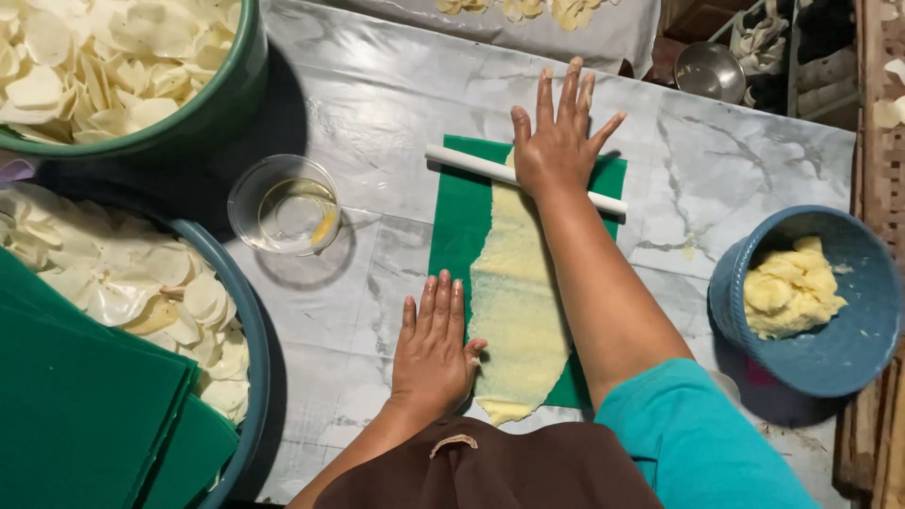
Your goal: Flattening and rolling out dough on a green plastic sheet using a rolling pin to create thin snack pieces.
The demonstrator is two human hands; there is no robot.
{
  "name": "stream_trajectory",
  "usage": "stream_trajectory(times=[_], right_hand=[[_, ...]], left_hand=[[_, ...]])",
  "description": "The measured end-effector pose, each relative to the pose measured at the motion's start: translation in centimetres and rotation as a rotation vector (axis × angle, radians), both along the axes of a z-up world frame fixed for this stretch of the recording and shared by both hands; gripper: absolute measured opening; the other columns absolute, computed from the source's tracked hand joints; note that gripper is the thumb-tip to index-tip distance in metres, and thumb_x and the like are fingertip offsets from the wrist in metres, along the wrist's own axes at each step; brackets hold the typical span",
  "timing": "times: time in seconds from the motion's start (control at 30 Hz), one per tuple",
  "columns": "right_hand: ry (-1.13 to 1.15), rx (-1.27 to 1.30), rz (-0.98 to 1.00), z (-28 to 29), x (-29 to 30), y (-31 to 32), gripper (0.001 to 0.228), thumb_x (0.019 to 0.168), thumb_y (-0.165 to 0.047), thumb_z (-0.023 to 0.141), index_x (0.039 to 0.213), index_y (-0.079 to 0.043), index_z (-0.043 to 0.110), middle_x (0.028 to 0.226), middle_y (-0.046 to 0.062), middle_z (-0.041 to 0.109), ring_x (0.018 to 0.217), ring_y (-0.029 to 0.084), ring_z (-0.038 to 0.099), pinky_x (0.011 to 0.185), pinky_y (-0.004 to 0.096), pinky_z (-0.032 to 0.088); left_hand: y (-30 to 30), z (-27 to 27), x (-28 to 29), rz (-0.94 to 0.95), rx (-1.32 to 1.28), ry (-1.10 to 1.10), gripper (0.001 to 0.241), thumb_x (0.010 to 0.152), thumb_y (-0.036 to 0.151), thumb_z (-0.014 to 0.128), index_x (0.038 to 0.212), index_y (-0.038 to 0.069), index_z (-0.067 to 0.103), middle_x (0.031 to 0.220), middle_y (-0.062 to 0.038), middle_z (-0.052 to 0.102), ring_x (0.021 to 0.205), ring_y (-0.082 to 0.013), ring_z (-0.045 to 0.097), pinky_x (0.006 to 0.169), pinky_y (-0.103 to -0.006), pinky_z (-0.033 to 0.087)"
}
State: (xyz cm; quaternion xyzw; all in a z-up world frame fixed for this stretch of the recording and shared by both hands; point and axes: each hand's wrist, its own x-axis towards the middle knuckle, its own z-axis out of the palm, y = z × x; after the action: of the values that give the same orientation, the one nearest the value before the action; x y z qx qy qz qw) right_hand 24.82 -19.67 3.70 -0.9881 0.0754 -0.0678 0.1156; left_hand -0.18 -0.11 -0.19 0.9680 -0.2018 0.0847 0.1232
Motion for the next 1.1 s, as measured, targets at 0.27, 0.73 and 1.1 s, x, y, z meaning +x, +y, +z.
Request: stream_trajectory(times=[0.27,0.73,1.1], right_hand=[[-0.011,-0.048,0.066,-2.2,-12.8,3.1,0.075,0.103,-0.055,0.036,0.164,-0.011,0.024,0.171,0.018,0.003,0.157,0.038,0.004,0.112,0.078,-0.003],[-0.245,0.201,-0.007,-1.3,-1.6,-1.1,0.066,0.110,-0.051,0.025,0.160,-0.010,0.037,0.169,0.012,0.018,0.157,0.031,0.012,0.117,0.072,-0.003],[0.088,0.048,-0.115,0.4,2.8,-2.9,0.078,0.107,-0.058,0.017,0.168,-0.009,0.015,0.171,0.010,-0.006,0.155,0.027,-0.012,0.113,0.073,-0.014]], left_hand=[[0.2,0.1,0.0,-0.017,-0.021,-0.002,0.077,0.103,0.044,0.035,0.157,-0.009,0.023,0.168,-0.028,0.015,0.158,-0.0363,0.009,0.126,-0.0515,0.004],[0.0,0.4,0.3,0.005,0.002,-0.024,0.075,0.105,0.046,0.031,0.159,-0.005,0.021,0.170,-0.023,0.014,0.159,-0.0316,0.008,0.127,-0.0491,0.003],[-0.2,0.0,0.3,0.013,0.010,0.007,0.076,0.103,0.047,0.035,0.159,-0.004,0.023,0.170,-0.022,0.017,0.159,-0.0312,0.011,0.127,-0.0492,0.004]])
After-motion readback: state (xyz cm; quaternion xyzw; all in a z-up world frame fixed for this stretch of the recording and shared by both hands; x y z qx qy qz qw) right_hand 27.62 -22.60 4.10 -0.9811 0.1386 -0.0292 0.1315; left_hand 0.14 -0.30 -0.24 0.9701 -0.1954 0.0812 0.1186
